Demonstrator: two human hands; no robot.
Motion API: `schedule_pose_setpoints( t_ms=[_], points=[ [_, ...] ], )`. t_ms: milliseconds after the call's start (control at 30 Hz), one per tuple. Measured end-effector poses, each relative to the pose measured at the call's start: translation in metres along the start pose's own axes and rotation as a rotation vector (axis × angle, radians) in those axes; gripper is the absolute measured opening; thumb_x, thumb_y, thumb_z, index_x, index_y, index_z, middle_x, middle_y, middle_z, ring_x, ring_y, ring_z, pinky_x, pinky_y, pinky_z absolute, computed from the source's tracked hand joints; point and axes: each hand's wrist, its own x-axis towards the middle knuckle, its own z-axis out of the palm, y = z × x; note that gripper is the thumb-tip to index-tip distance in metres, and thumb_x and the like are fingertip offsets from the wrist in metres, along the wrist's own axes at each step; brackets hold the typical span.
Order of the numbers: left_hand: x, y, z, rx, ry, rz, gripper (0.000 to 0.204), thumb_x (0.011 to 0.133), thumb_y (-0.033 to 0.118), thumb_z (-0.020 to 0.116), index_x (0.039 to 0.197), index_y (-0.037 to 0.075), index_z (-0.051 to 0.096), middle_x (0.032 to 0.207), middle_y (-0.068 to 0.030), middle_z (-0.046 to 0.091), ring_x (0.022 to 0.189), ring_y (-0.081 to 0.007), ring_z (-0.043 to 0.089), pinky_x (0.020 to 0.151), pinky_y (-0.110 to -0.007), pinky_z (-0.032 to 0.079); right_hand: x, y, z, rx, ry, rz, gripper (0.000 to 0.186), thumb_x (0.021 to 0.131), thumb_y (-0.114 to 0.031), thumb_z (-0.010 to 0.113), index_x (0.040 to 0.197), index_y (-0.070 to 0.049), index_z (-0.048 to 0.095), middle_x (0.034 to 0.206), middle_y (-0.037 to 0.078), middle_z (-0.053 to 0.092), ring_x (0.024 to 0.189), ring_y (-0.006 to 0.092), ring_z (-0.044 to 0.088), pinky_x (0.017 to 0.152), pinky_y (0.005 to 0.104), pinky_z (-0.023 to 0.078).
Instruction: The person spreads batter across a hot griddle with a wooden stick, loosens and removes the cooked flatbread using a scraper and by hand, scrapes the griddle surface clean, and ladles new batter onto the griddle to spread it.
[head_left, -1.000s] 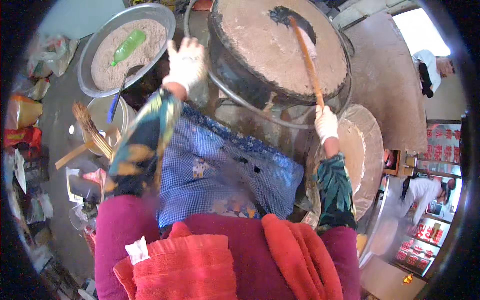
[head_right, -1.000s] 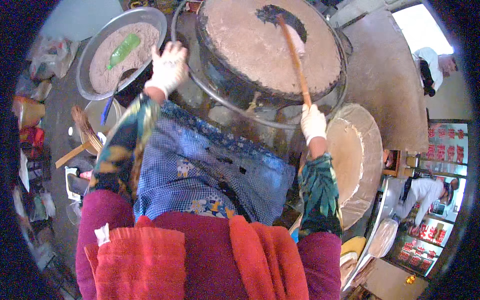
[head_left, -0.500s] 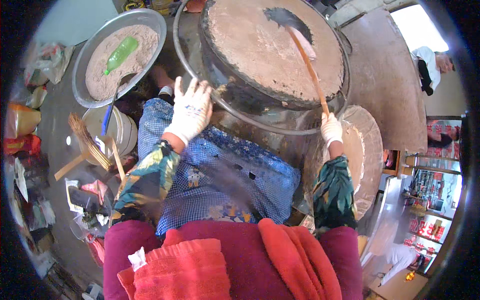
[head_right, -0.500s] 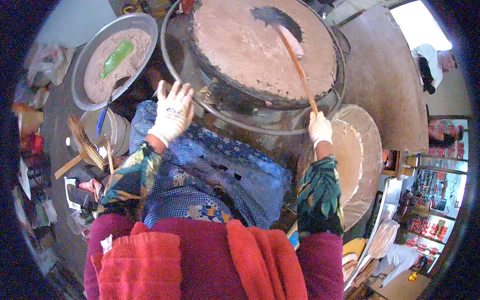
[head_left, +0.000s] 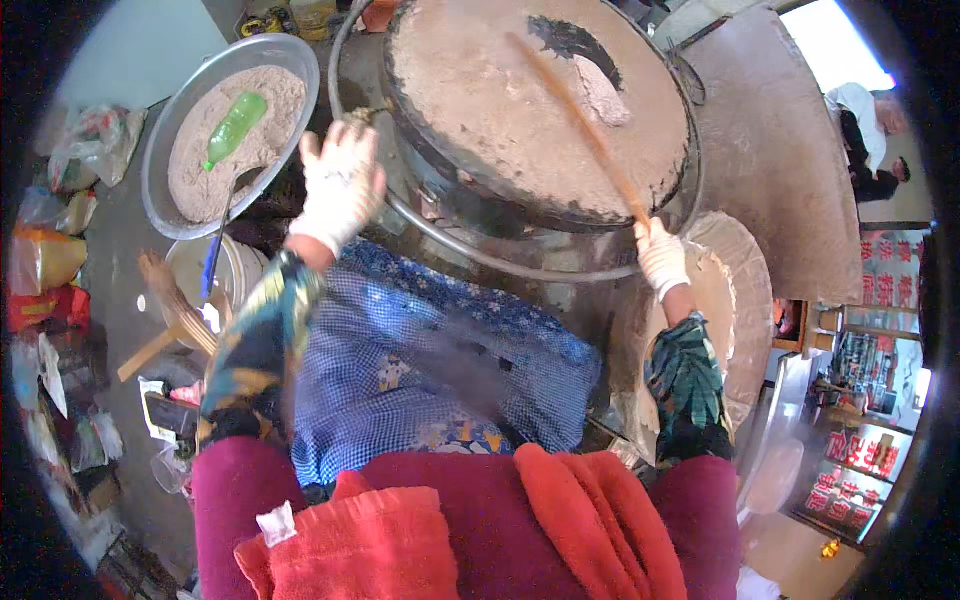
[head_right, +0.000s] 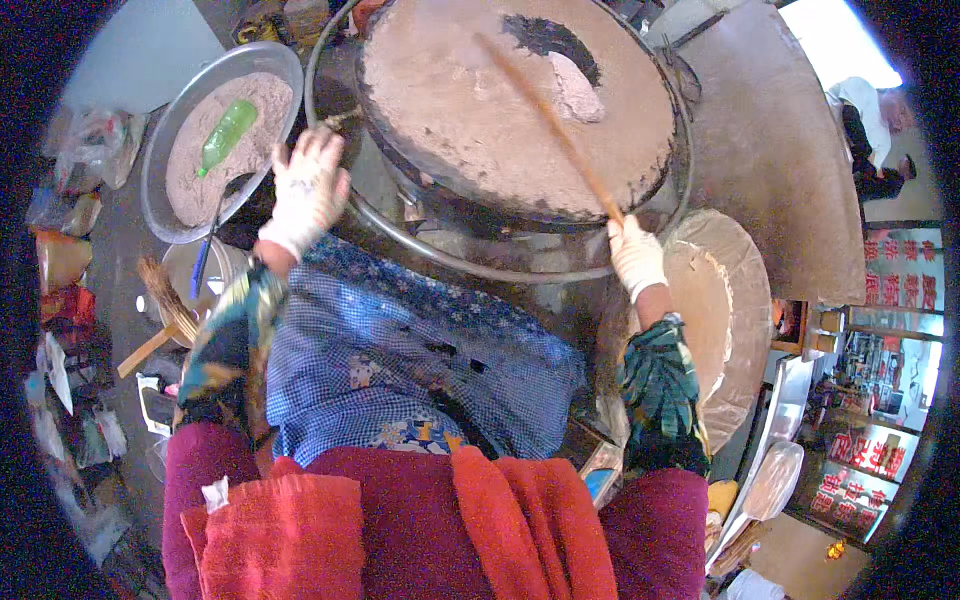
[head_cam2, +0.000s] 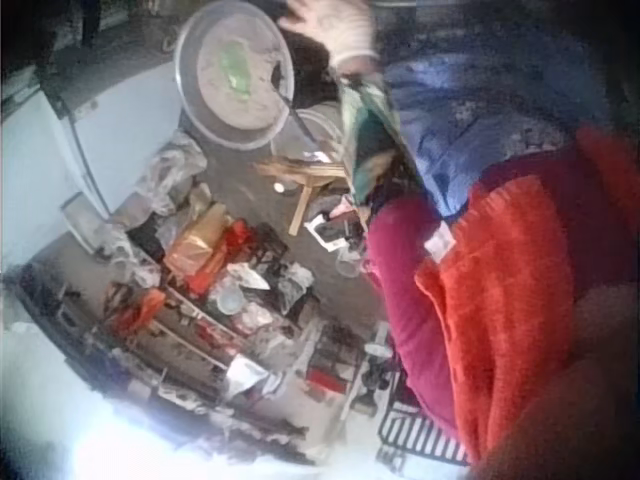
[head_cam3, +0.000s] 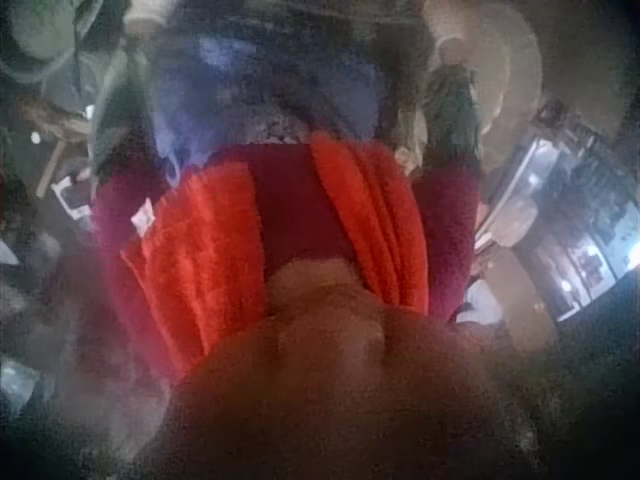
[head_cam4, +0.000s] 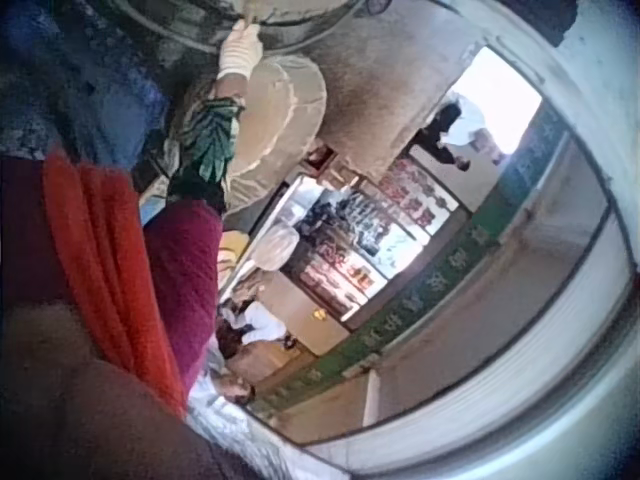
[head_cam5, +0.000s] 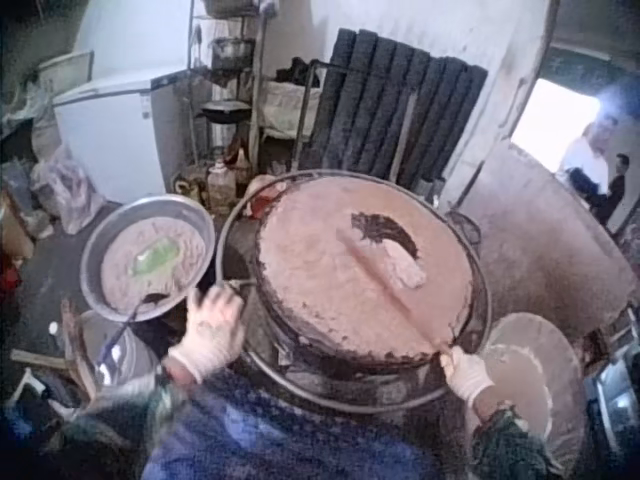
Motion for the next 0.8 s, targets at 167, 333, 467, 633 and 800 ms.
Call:
schedule_pose_setpoints(
  t_ms=[167,333,467,633,800],
  points=[
    [-0.044,0.140,-0.039,-0.342,-0.214,0.191,0.052,0.076,0.021,0.067,0.123,0.004,0.054,0.126,-0.0132,0.056,0.128,-0.0311,0.046,0.110,-0.063,0.021,0.017,0.046,0.015,-0.062,0.112,0.087,0.039,0.099,-0.043,0.042,0.096,-0.007,0.056,0.084,0.025,0.066,0.084,0.0463,0.062,0.079,0.0555,0.047],
    [-0.066,0.129,-0.019,-0.191,-0.140,0.153,0.056,0.076,0.025,0.068,0.124,-0.001,0.054,0.128,-0.0168,0.056,0.127,-0.0334,0.047,0.111,-0.063,0.018,0.001,0.012,0.016,-0.037,0.042,0.028,0.043,0.099,-0.044,0.042,0.097,-0.005,0.060,0.085,0.025,0.066,0.085,0.0465,0.062,0.078,0.0553,0.048],
    [-0.054,0.090,-0.014,-0.112,-0.105,0.151,0.051,0.077,0.023,0.066,0.122,0.001,0.057,0.128,-0.0156,0.058,0.126,-0.0317,0.049,0.112,-0.062,0.018,0.010,0.027,0.002,-0.033,0.103,0.116,0.037,0.099,-0.042,0.043,0.096,-0.008,0.057,0.083,0.026,0.065,0.083,0.0459,0.063,0.075,0.0562,0.048],
    [-0.038,0.043,-0.006,0.015,-0.114,0.059,0.049,0.076,0.018,0.066,0.122,0.005,0.058,0.131,-0.0128,0.057,0.127,-0.0315,0.050,0.112,-0.063,0.018,-0.019,0.022,0.019,-0.035,0.057,0.017,0.035,0.098,-0.044,0.045,0.101,-0.010,0.055,0.082,0.025,0.066,0.081,0.0465,0.063,0.073,0.0567,0.048],
    [-0.008,0.006,0.008,0.141,-0.185,-0.053,0.052,0.078,0.019,0.065,0.128,0.011,0.055,0.141,-0.0109,0.051,0.133,-0.0325,0.046,0.111,-0.067,0.014,-0.007,0.027,-0.003,-0.113,0.028,0.198,0.045,0.098,-0.046,0.047,0.118,-0.008,0.061,0.096,0.027,0.067,0.091,0.0414,0.065,0.083,0.0487,0.049]
  ],
)
